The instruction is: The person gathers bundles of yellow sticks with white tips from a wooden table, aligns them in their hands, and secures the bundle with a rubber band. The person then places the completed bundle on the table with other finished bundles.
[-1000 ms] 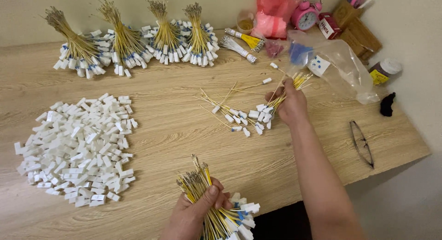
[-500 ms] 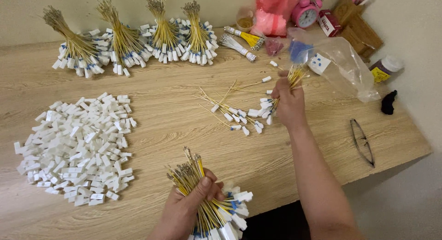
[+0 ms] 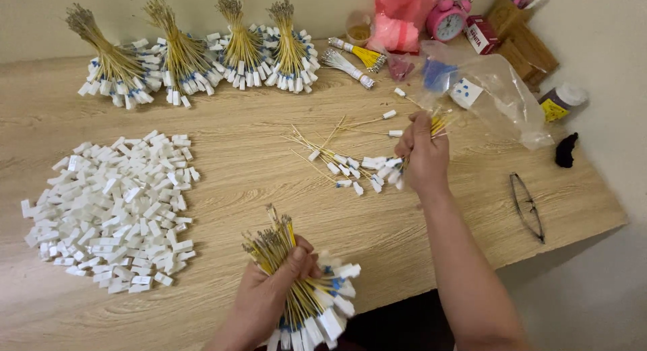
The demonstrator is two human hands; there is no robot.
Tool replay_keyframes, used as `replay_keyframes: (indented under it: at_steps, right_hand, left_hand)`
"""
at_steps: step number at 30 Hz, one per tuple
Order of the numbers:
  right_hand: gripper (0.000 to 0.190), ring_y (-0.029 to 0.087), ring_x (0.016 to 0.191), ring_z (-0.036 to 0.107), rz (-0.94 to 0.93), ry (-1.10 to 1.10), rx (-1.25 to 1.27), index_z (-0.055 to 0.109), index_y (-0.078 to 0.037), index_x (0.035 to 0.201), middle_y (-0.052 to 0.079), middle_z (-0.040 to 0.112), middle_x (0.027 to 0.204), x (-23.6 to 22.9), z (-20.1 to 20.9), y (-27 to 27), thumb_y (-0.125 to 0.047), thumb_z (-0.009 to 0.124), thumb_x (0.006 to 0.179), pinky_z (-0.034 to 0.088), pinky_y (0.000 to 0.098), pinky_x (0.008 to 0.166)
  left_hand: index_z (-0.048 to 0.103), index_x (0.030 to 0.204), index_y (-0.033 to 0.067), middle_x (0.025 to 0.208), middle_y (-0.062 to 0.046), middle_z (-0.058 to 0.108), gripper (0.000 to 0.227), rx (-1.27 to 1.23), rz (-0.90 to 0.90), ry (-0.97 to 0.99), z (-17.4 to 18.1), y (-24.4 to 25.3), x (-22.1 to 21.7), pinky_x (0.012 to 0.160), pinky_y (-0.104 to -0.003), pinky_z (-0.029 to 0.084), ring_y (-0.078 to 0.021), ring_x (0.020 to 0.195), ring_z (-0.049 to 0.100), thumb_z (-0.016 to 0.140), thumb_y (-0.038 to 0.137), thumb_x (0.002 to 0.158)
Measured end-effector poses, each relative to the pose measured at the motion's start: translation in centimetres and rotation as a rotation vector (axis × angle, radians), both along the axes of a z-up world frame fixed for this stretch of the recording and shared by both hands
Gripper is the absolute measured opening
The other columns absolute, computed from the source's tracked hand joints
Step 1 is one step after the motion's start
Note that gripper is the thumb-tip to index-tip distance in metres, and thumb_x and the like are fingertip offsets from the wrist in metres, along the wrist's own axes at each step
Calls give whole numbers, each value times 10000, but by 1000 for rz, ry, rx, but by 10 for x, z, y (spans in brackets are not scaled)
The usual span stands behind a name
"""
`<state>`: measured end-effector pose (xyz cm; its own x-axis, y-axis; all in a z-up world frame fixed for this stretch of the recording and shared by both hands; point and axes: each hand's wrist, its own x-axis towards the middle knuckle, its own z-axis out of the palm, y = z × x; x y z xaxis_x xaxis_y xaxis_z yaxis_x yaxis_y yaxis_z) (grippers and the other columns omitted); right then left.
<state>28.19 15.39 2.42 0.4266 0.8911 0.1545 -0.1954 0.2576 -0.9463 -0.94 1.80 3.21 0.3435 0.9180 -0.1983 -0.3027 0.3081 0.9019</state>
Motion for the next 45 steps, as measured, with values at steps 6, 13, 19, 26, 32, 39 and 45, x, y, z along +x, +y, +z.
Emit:
replay_keyframes:
  at_steps: [6,13,19,26,32,39,45]
  right_hand:
    - [339,147,712,405,306,-423,-410,436,-149,1230,14,410,792,-75,76,-59,-363,400,970,428,342,686]
    - [221,162,708,410,606,267,-105,491,-36,1164,86,490,916,-85,45,-55,-196,405,1037,348,289,706]
    - [179,154,635,385,580,266,-203,519,-74,1020,51,445,785,-107,43,-70,-228,428,1032,367,276,629]
    - [211,129,791,494,583,205,-103,518,-18,1164,66,530,947,-116,41,-77,-61,544,959,409,244,735]
    - [148,202,807,555,537,326,-83,565,-12,1050,116,558,883,-115,38,-70,-134,502,993,466,288,722]
    - [143,264,736,630,403,365,-52,557,-61,1010,90,560,784,-109,35,-64,-196,519,989,532,400,708]
    - [149,207,636,496,414,406,-13,541,-58,1046,62,478,718,-110,23,-60,-197,515,997,462,322,637]
  left_hand:
    - [663,987,92,697,-11,587,164,225,60,255,16,20,4,649,-284,507,-128,651,625,546,198,943]
    - [675,1023,91,696,-21,596,151,194,47,257,25,28,8,610,-255,479,-103,614,569,575,147,925]
    - [601,991,160,817,-5,717,144,414,-13,667,22,31,12,626,-314,473,-169,705,656,595,280,913]
    - [600,913,176,713,-55,697,204,556,50,803,4,32,10,528,-396,421,-288,612,601,585,73,737]
    - [558,757,159,617,57,534,193,419,94,616,5,28,8,524,-291,389,-99,576,426,640,243,910]
    - [604,757,176,596,82,495,178,314,88,646,6,26,5,530,-274,392,-83,563,413,639,264,907]
    - [617,791,178,616,54,557,141,296,-8,746,5,28,5,557,-310,412,-110,580,452,624,266,901]
